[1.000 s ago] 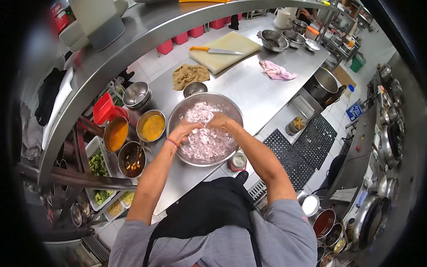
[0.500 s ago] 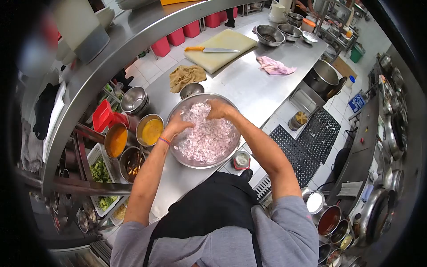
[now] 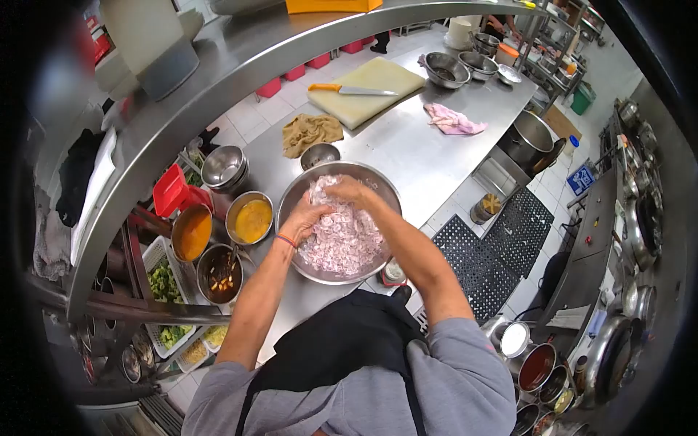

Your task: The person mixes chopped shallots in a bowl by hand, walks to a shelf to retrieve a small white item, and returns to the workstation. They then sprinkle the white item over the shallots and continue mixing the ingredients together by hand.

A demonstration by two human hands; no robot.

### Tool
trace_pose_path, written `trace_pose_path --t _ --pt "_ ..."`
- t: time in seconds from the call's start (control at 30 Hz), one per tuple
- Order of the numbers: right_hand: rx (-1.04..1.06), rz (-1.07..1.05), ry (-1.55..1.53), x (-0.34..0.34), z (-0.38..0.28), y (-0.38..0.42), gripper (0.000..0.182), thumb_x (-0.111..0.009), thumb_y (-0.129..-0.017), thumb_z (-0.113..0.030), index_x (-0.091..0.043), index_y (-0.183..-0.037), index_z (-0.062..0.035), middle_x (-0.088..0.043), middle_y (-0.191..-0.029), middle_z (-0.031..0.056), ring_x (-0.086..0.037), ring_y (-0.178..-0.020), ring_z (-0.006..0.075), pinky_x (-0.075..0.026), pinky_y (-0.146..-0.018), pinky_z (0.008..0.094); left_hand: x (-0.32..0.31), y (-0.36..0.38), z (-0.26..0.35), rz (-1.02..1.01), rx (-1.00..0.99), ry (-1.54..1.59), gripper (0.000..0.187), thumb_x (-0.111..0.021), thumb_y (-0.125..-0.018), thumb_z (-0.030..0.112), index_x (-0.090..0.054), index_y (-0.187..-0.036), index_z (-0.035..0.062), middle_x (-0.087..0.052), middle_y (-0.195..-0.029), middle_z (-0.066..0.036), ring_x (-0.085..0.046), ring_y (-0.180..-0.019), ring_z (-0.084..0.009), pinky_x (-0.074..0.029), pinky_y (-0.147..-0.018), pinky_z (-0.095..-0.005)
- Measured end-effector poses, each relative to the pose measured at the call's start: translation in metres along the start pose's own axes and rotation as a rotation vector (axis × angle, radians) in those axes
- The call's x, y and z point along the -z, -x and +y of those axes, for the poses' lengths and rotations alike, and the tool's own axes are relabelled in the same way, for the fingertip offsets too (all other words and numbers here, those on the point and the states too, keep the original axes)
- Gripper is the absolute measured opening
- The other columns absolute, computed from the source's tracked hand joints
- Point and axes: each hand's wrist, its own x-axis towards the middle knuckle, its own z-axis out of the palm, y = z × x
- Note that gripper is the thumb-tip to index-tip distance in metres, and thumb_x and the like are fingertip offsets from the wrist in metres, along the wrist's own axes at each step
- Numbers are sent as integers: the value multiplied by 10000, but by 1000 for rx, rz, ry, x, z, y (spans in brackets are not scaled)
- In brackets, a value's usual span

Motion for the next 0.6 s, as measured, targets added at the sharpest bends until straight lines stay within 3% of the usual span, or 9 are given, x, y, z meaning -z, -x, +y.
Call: trace_pose_path --t 0.1,0.13,0.23,0.27,0.37,0.4,0.5,0.53,0.6 --pt "143 -153 -162 8 -19 27 564 -701 -745 -91 -476 -1235 77 -606 -1081 151 -589 -955 197 -504 -783 319 -28 38 42 51 -99 -166 621 -720 -673 -76 -465 -1225 50 -604 -1042 -76 -621 -912 -179 -546 -780 -326" --pt "141 -136 -102 12 -20 33 501 -667 -727 -17 -515 -1197 64 -623 -1021 127 -595 -912 178 -504 -745 309 -32 51 59 6 -50 -289 652 -745 -681 -21 -450 -1260 26 -605 -1046 -66 -605 -919 -165 -530 -742 -305" --pt "206 -163 201 22 -28 61 506 -646 -699 5 -525 -1186 66 -622 -1026 125 -592 -895 169 -498 -746 295 -12 59 63 -180 126 -389 713 -752 -710 54 -378 -1314 -8 -604 -1011 -62 -601 -881 -149 -520 -684 -290" --pt "89 -280 228 26 -33 69 524 -623 -685 11 -519 -1195 71 -614 -1078 159 -591 -970 193 -488 -793 287 -10 66 67 -231 135 -478 698 -741 -742 120 -375 -1320 -21 -592 -1065 -92 -602 -881 -166 -525 -706 -320" --pt "47 -188 713 34 -16 78 534 -631 -685 -10 -520 -1202 63 -599 -1116 207 -567 -1073 251 -488 -839 288 -17 84 69 157 364 -449 611 -742 -754 151 -455 -1269 -12 -561 -1170 -132 -607 -894 -194 -526 -768 -405" --pt "25 -205 859 36 -4 72 634 -674 -718 -72 -444 -1297 45 -534 -1220 255 -511 -1159 339 -481 -917 425 -11 82 64 156 494 -377 567 -733 -781 219 -498 -1259 26 -520 -1271 -137 -584 -1013 -257 -484 -827 -553" --pt "-344 -208 73 15 24 76 727 -707 -755 -138 -346 -1364 28 -450 -1316 260 -469 -1182 404 -411 -921 642 18 59 3 122 626 16 573 -708 -813 272 -480 -1297 66 -533 -1276 -106 -548 -1098 -295 -440 -832 -653" --pt "-403 -171 -4 15 58 49 765 -708 -778 -139 -276 -1388 21 -387 -1368 256 -444 -1203 418 -370 -866 736 13 51 -6 143 628 29 543 -674 -843 297 -479 -1312 105 -537 -1285 -76 -492 -1185 -316 -406 -842 -698" --pt "-419 -56 -144 -1 64 44 717 -695 -779 -111 -306 -1367 19 -428 -1338 248 -468 -1183 413 -407 -833 712 -6 48 -9 135 594 50 530 -685 -832 245 -486 -1298 88 -558 -1250 -95 -523 -1152 -309 -428 -843 -677"
